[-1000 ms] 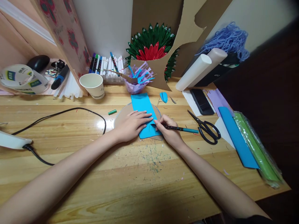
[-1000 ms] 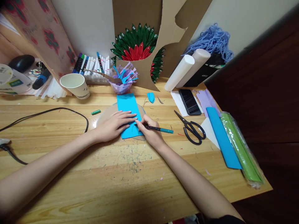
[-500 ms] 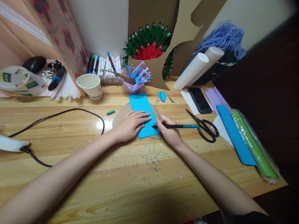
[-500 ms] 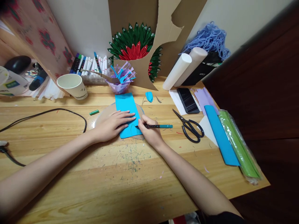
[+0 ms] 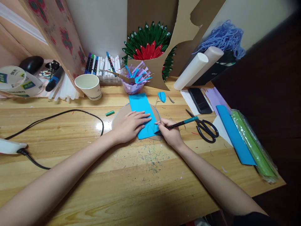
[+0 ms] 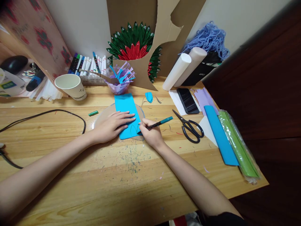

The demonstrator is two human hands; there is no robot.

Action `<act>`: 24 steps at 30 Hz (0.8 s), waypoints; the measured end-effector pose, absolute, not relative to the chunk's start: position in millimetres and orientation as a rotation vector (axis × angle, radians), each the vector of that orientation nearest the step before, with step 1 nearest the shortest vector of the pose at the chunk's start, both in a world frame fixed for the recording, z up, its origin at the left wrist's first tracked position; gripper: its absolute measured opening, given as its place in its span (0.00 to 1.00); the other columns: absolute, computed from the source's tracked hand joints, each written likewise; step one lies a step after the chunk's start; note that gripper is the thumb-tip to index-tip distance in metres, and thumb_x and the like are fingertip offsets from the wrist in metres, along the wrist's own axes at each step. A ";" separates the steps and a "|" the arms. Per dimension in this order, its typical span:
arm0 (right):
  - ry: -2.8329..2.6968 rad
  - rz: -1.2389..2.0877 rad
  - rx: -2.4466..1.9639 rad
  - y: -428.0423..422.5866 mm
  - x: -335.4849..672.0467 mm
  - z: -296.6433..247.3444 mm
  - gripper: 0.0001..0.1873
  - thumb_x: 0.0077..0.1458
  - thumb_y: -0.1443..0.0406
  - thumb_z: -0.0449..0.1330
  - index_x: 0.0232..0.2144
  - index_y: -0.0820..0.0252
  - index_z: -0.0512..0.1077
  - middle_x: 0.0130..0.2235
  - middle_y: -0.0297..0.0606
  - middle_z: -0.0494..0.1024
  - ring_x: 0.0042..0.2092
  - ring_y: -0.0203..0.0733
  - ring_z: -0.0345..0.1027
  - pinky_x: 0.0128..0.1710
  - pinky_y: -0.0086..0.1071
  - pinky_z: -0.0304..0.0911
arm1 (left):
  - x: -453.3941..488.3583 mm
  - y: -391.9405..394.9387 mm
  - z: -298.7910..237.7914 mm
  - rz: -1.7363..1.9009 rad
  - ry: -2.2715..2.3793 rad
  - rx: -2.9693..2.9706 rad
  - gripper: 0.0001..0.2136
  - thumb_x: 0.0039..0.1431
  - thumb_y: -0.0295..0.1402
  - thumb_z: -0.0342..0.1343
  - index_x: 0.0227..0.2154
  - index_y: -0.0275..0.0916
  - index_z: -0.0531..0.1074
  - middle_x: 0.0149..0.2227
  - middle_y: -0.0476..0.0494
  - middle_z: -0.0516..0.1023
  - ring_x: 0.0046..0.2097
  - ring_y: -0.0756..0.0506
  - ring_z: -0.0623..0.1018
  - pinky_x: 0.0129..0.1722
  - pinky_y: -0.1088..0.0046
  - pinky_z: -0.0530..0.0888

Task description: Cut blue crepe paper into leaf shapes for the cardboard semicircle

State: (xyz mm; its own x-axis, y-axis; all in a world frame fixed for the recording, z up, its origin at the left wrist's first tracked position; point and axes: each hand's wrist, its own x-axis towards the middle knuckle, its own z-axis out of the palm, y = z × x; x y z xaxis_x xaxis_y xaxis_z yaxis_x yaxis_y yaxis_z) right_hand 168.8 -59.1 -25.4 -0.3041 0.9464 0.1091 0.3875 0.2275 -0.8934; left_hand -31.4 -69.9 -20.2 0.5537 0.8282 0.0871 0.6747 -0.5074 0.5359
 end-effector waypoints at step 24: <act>-1.914 1.100 -1.116 -60.0 139.2 -20.3 0.17 0.56 0.61 0.54 0.18 0.58 0.58 0.20 0.29 0.63 0.24 0.33 0.56 0.26 0.28 0.53 | -47.4 -63.5 -16.5 0.326 1.058 2.408 0.19 0.62 0.28 0.43 0.57 0.44 0.59 0.63 0.47 0.57 0.64 0.48 0.54 0.62 0.61 0.50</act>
State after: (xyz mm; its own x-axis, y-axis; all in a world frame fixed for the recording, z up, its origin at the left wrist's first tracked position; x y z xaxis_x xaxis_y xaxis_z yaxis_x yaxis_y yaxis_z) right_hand 139.2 -60.0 -20.3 -0.4215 0.8986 0.1216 0.3473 0.2839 -0.8937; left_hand -47.4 -63.5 -16.5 0.6719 0.7403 0.0222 0.6242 -0.5822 0.5210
